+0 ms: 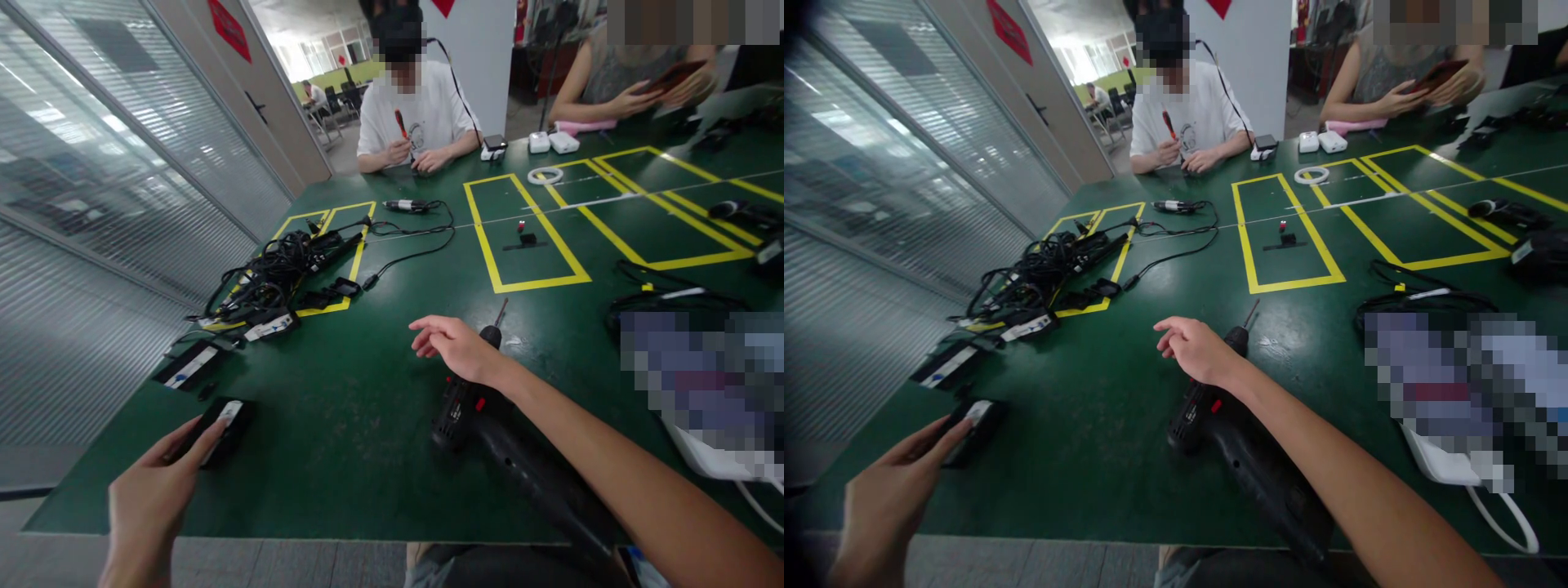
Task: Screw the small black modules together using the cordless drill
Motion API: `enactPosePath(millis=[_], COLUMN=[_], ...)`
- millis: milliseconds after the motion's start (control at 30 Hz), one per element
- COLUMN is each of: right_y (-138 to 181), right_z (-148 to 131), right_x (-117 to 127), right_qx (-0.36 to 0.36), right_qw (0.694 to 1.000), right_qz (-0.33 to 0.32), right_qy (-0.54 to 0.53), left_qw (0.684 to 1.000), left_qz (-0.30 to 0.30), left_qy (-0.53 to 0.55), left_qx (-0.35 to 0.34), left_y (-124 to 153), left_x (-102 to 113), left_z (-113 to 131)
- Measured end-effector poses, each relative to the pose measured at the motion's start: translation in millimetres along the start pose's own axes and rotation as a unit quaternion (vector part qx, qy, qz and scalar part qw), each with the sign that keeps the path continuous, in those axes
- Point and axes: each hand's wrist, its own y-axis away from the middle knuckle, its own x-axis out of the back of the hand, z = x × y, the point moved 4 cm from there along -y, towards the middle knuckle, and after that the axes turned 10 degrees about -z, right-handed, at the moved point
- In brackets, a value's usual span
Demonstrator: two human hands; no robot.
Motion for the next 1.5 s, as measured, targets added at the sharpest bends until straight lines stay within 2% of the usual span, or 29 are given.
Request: enactPosePath(millis=[167,267,467,567,700,800,867,1000,1067,1133,1200,1300,1367,1433,1500], right_y=[1.1,1.3,0.9,4.0,14.7,23.6,27.1,29.7,36.3,51.6,76.3,113.6,126.9,131.1,129.9], right_z=[-3.1,-2.8,-9.4,-23.6,-34.9,-34.0,-37.4,-56.9,-64.4,-64.4,-57.9,-41.2,-30.1,-19.7,-12.7], right_x=[0.6,0.7,0.7,11.2,39.5,55.9,58.9,52.8,47.4,35.8,15.1,-26.2,-48.2,-57.7,-59.3], right_qx=[-0.005,-0.002,0.024,0.049,0.059,0.023,0.012,0.021,-0.028,-0.114,-0.183,-0.220,-0.230,-0.279,-0.311], right_qw=[1.000,1.000,0.999,0.994,0.943,0.893,0.869,0.851,0.833,0.812,0.799,0.803,0.787,0.757,0.756], right_qz=[0.004,0.007,0.026,0.070,0.190,0.266,0.290,0.293,0.284,0.238,0.175,0.108,0.105,0.128,0.133], right_qy=[0.000,0.010,0.008,0.075,0.266,0.362,0.401,0.435,0.474,0.521,0.546,0.543,0.563,0.577,0.561], left_qw=[0.992,0.976,0.907,0.859,0.790,0.743,0.720,0.686,0.680,0.678,0.680,0.678,0.675,0.675,0.680], left_qz=[-0.083,-0.109,-0.191,-0.217,-0.257,-0.272,-0.274,-0.289,-0.299,-0.310,-0.317,-0.324,-0.324,-0.317,-0.306], left_qy=[0.020,0.029,0.081,0.128,0.191,0.237,0.257,0.283,0.288,0.287,0.284,0.282,0.284,0.284,0.284], left_qx=[-0.091,-0.184,-0.367,-0.446,-0.524,-0.563,-0.583,-0.605,-0.604,-0.601,-0.597,-0.596,-0.599,-0.603,-0.603], left_y=[18.1,22.7,35.6,46.9,64.8,79.2,87.6,96.2,95.6,93.9,92.6,93.0,94.1,94.6,94.1], left_x=[-22.0,-30.6,-60.9,-85.1,-124.0,-149.7,-162.4,-175.9,-177.6,-177.4,-176.2,-174.5,-173.9,-174.0,-174.8], left_z=[59.7,100.4,198.0,253.5,327.4,375.7,400.1,423.2,424.0,422.0,420.1,419.4,419.5,418.8,417.2])
